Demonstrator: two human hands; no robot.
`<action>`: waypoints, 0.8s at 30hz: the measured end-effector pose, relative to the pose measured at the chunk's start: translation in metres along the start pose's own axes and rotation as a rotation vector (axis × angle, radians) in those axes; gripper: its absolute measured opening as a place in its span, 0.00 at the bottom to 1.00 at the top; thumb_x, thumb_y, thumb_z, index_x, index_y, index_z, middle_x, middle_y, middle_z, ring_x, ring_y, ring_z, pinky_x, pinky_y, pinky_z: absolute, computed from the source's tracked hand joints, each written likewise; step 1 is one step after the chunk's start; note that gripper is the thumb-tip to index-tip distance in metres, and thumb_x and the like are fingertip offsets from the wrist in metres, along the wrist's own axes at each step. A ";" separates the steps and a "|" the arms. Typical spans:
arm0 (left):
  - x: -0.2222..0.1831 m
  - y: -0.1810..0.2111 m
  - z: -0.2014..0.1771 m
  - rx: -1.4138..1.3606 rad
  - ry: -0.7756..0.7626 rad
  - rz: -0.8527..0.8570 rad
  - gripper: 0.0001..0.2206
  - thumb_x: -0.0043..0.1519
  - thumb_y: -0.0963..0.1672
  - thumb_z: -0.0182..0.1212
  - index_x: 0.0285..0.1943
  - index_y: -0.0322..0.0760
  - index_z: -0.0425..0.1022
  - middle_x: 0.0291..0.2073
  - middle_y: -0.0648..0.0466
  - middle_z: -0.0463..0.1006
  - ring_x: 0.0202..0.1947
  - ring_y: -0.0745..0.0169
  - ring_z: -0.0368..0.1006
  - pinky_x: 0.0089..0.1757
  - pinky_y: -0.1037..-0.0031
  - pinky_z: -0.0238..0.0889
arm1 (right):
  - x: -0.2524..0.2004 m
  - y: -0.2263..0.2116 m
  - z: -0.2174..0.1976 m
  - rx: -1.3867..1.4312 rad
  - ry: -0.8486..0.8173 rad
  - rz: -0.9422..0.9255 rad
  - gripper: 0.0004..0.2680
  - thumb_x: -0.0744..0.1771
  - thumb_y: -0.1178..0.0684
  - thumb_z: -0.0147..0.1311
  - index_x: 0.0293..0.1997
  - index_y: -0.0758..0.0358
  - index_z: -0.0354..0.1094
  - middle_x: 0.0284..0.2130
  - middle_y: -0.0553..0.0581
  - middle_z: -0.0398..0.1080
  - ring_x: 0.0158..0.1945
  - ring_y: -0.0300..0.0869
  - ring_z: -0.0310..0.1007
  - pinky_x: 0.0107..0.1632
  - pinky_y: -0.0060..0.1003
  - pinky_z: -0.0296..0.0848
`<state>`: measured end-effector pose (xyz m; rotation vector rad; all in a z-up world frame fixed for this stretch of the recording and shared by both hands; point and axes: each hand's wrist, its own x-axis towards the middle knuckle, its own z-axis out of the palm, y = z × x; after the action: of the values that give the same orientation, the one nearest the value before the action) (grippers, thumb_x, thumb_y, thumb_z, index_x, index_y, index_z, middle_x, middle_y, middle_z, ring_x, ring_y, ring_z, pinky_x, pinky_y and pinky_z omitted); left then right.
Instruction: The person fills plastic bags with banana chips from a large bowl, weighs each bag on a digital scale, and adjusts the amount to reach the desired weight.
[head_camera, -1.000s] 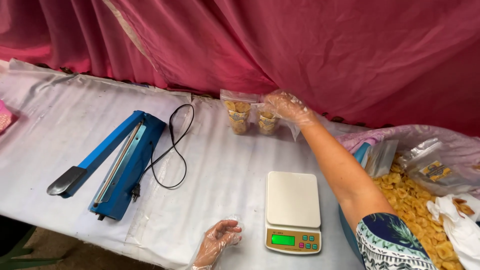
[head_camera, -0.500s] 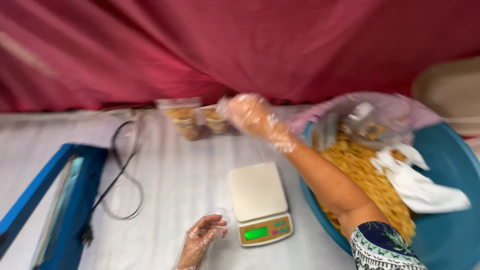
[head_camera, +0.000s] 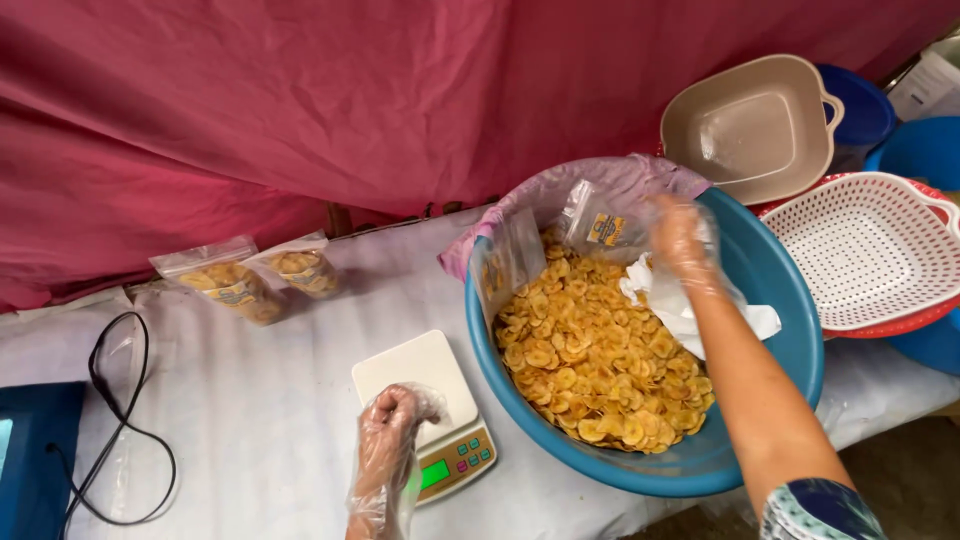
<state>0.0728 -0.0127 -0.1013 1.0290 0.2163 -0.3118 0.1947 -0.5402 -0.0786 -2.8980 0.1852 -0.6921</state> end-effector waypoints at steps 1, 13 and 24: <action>-0.005 0.000 0.008 0.029 -0.011 0.002 0.05 0.58 0.38 0.61 0.30 0.30 0.73 0.27 0.48 0.80 0.30 0.58 0.76 0.41 0.66 0.75 | -0.002 -0.011 0.004 -0.092 -0.121 -0.021 0.16 0.62 0.59 0.56 0.57 0.63 0.70 0.53 0.67 0.73 0.55 0.61 0.72 0.57 0.52 0.70; 0.077 0.012 0.107 0.726 -0.033 0.392 0.31 0.52 0.49 0.73 0.62 0.32 0.67 0.47 0.43 0.77 0.42 0.55 0.77 0.40 0.65 0.77 | -0.001 -0.240 -0.035 0.407 -0.302 -0.092 0.23 0.67 0.38 0.58 0.65 0.62 0.64 0.64 0.66 0.62 0.66 0.55 0.63 0.67 0.53 0.64; 0.077 0.047 0.145 0.056 -0.417 0.312 0.04 0.64 0.42 0.62 0.41 0.36 0.74 0.41 0.47 0.82 0.42 0.62 0.78 0.45 0.72 0.74 | -0.012 -0.174 -0.033 1.433 -0.575 0.457 0.27 0.63 0.53 0.66 0.66 0.63 0.51 0.48 0.48 0.69 0.51 0.36 0.73 0.54 0.34 0.72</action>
<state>0.1661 -0.1274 -0.0161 1.0122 -0.3285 -0.2422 0.1835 -0.3721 -0.0241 -1.4650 0.1594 0.1437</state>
